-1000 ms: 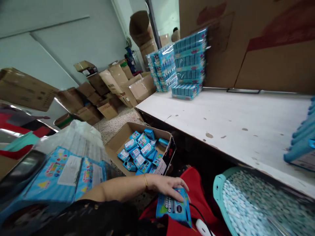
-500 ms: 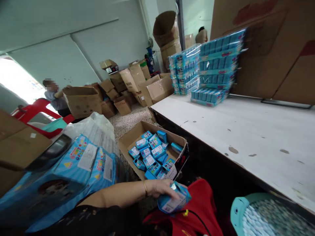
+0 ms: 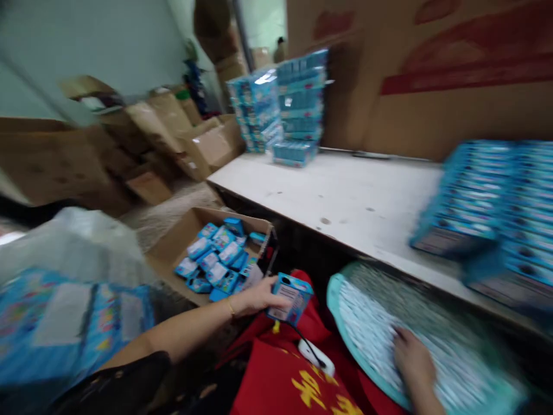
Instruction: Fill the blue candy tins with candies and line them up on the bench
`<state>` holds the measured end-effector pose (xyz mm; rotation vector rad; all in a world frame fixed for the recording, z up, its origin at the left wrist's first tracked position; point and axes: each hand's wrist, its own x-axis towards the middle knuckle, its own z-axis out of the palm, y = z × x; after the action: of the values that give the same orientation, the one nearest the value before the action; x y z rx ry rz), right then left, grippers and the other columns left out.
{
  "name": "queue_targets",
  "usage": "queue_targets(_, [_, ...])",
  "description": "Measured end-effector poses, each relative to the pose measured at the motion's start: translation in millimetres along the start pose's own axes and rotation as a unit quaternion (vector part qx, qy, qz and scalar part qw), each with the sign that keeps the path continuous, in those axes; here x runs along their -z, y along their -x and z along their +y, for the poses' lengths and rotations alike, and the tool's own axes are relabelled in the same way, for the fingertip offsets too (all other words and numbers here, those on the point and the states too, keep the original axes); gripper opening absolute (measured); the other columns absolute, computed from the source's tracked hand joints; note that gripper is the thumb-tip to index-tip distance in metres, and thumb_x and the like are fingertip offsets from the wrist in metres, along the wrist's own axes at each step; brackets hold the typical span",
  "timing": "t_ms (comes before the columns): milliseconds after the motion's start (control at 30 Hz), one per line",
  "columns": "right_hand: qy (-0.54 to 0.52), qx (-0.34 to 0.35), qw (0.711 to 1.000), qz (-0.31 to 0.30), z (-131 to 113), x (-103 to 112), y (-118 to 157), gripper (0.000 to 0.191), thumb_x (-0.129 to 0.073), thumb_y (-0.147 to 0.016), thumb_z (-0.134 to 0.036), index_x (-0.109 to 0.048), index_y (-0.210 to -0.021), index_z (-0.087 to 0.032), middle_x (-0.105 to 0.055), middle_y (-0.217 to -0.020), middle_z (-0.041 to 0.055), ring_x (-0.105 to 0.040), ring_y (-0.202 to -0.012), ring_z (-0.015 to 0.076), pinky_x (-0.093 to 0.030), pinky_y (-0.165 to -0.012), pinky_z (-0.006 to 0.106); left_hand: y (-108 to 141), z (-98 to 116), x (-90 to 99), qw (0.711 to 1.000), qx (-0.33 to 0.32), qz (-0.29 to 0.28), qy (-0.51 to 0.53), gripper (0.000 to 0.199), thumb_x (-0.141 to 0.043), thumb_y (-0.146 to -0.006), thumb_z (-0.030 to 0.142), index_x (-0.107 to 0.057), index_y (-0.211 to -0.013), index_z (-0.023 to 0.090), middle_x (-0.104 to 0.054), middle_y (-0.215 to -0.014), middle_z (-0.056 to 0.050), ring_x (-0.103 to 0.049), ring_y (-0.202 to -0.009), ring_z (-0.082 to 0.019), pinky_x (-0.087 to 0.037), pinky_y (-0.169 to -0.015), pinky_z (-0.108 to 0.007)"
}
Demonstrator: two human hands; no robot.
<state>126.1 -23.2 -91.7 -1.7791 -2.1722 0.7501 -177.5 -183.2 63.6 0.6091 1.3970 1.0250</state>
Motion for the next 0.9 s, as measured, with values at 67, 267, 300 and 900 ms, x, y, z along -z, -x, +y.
queue_targets(67, [-0.081, -0.010, 0.997, -0.013, -5.7, 6.6, 5.8, 0.037, -0.040, -0.068, -0.034, -0.070, -0.088, -0.025, -0.067, -0.077, 0.0129, -0.062, -0.085, 0.0290, -0.044, -0.082, 0.041, -17.1, 4.3, -9.4, 0.997, -0.048, -0.013, -0.059, 0.052, -0.075, -0.054, 0.029, -0.057, -0.100, 0.014, -0.067, -0.092, -0.005, -0.061, -0.080, -0.017, -0.047, -0.081, -0.035])
queue_targets(267, [-0.184, -0.093, 0.978, 0.025, 0.5, 40.1, 2.3, 0.039, -0.041, -0.063, -0.026, -0.067, -0.088, -0.013, -0.066, -0.070, 0.0070, -0.060, -0.068, 0.0195, -0.047, -0.069, 0.032, -89.9, 4.6, -49.4, 0.977, -0.141, -0.061, -0.149, 0.053, -0.071, -0.060, 0.035, -0.053, -0.105, 0.013, -0.065, -0.101, -0.008, -0.061, -0.088, -0.021, -0.048, -0.083, -0.037])
queue_targets(300, [-0.190, -0.099, 0.976, 0.029, 3.2, 48.6, 4.1, 0.039, -0.041, -0.063, -0.026, -0.067, -0.090, -0.013, -0.065, -0.067, 0.0050, -0.059, -0.063, 0.0175, -0.047, -0.065, 0.030, -99.5, 3.8, -57.2, 0.973, -0.151, -0.071, -0.158, 0.053, -0.071, -0.060, 0.035, -0.053, -0.105, 0.013, -0.065, -0.100, -0.008, -0.061, -0.088, -0.021, -0.048, -0.083, -0.037])
queue_targets(900, [0.230, 0.057, 0.964, -0.120, -91.6, 189.5, 8.1, 0.033, -0.040, -0.078, -0.018, -0.069, -0.092, -0.027, -0.068, -0.092, 0.0059, -0.060, -0.088, 0.0202, -0.041, -0.071, 0.027, -165.2, -24.5, -127.6, 0.907, -0.268, -0.091, -0.312, 0.051, -0.063, -0.064, 0.033, -0.053, -0.110, 0.015, -0.060, -0.108, -0.006, -0.055, -0.100, -0.020, -0.039, -0.093, -0.033])
